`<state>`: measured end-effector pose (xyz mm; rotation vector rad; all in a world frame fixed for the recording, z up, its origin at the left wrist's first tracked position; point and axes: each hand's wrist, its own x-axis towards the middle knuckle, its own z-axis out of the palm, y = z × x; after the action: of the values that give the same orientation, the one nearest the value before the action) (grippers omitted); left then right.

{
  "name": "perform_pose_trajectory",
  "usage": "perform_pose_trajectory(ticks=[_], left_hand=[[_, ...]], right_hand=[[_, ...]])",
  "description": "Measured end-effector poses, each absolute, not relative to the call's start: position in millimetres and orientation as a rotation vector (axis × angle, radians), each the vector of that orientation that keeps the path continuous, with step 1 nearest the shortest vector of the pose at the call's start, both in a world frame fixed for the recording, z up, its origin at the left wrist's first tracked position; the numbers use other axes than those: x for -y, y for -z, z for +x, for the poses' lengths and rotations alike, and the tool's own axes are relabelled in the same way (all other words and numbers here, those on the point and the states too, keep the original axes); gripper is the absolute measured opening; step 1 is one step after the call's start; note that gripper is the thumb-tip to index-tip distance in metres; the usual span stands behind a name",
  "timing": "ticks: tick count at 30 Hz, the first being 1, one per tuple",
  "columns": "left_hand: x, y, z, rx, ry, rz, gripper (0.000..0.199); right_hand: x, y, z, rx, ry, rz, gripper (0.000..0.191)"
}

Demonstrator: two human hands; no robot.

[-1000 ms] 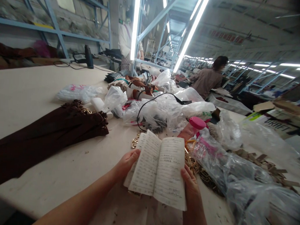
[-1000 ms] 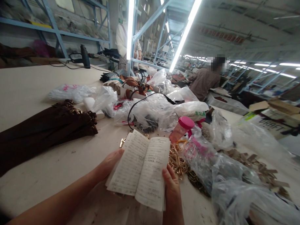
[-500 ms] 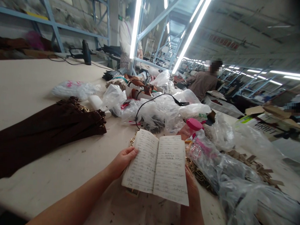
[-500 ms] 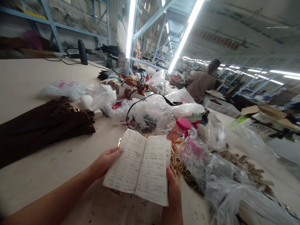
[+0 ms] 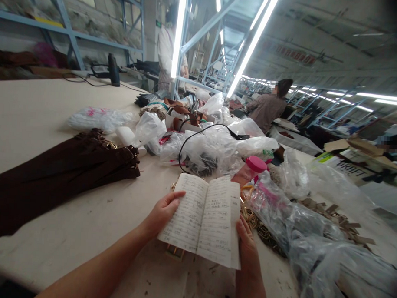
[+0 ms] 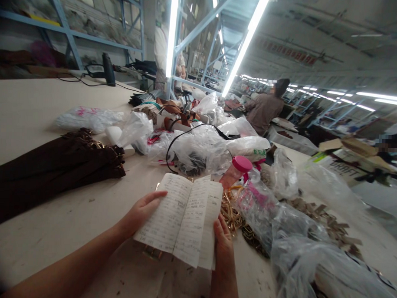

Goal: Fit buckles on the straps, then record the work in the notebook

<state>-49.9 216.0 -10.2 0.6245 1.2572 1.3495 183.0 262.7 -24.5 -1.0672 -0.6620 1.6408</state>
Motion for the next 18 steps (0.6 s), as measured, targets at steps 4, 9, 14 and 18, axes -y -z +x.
perform_pose_trajectory(ticks=[4, 9, 14, 18], left_hand=[[-217, 12, -52, -1.197, -1.364, 0.587, 0.042], [-218, 13, -54, -1.139, -1.378, 0.562, 0.047], [-216, 14, -55, -1.088, -1.384, 0.568, 0.045], [-216, 13, -56, -1.073, -1.375, 0.576, 0.044]], right_hand=[[-263, 25, 182, 0.664, -1.643, -1.042, 0.052], [-267, 28, 188, 0.614, -1.601, -1.073, 0.045], [-272, 33, 193, 0.566, -1.559, -1.129, 0.036], [-270, 30, 190, 0.614, -1.582, -1.096, 0.035]])
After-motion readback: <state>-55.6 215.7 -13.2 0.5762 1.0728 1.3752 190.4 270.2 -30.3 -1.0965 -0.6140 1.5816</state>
